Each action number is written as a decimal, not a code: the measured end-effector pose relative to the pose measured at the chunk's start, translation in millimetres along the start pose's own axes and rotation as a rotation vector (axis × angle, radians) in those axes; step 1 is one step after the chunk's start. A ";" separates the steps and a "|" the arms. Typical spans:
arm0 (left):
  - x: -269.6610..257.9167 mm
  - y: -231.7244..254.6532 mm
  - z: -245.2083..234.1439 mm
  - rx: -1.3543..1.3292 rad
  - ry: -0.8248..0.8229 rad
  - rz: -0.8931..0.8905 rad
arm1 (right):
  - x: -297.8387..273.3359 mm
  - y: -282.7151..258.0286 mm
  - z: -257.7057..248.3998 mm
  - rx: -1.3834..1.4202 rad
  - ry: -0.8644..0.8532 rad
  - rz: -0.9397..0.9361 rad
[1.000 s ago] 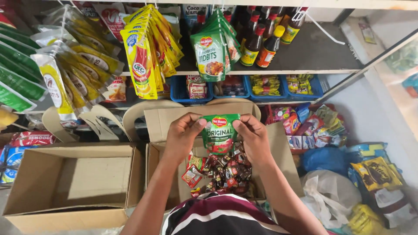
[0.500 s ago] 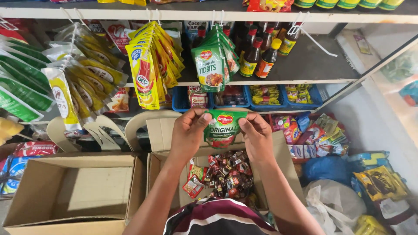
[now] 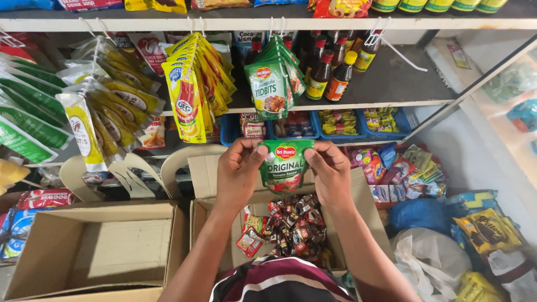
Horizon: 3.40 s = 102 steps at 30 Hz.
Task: Stocking grocery shelves by hanging individual product sachets from display hooks.
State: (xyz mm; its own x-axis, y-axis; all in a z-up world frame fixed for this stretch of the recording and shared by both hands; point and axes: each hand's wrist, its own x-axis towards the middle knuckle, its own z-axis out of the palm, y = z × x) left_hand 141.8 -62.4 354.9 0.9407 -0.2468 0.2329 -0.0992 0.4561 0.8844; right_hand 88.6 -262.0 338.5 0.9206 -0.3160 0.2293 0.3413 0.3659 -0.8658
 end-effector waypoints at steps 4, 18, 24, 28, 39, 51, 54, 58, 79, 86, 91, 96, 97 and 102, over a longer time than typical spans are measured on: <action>1.2 6.5 -2.4 -0.008 -0.032 0.017 | 5.5 -7.0 8.2 0.060 -0.016 0.000; -8.6 44.4 47.7 0.392 0.142 0.174 | -11.6 -40.2 79.2 -0.775 -0.238 -0.468; 0.2 58.7 44.9 0.673 0.171 0.667 | 21.2 -5.7 48.1 -0.418 -0.016 -0.053; 35.4 76.5 35.1 0.781 0.148 0.768 | 46.9 -15.9 51.8 -0.333 0.000 -0.079; 78.2 54.8 28.5 0.476 0.109 0.392 | 88.9 -16.2 61.8 -0.438 -0.061 -0.126; 85.6 58.6 33.6 0.397 0.149 0.410 | 98.9 -19.1 65.4 -0.458 -0.032 -0.122; 89.0 59.6 30.9 0.385 0.152 0.343 | 98.2 -25.4 75.9 -0.466 -0.023 -0.125; 91.8 59.7 29.9 0.440 0.151 0.406 | 98.5 -29.0 78.4 -0.457 -0.013 -0.107; 136.1 11.9 11.6 0.384 0.151 0.321 | 123.4 -14.4 71.6 -0.740 0.128 -0.226; 143.3 -9.9 6.3 0.432 0.248 0.381 | 123.8 -14.1 69.0 -0.764 0.120 -0.278; 124.6 -26.6 10.8 0.243 0.301 0.277 | 113.8 -20.4 73.2 -0.763 0.127 -0.265; 92.3 -39.5 12.7 0.229 0.295 0.291 | 99.2 -4.9 65.8 -0.673 0.121 -0.193; 86.3 -40.9 11.7 0.230 0.298 0.289 | 94.6 -3.5 64.9 -0.672 0.120 -0.189; 59.1 -54.9 6.3 0.181 0.255 0.188 | 74.1 8.7 51.4 -0.630 0.126 -0.174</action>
State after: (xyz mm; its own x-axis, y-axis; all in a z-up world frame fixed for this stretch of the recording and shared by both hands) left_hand 200.8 -107.4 322.7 0.9490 0.0586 0.3098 -0.3123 0.3093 0.8982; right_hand 169.6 -237.2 370.8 0.8197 -0.4385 0.3686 0.2713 -0.2697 -0.9240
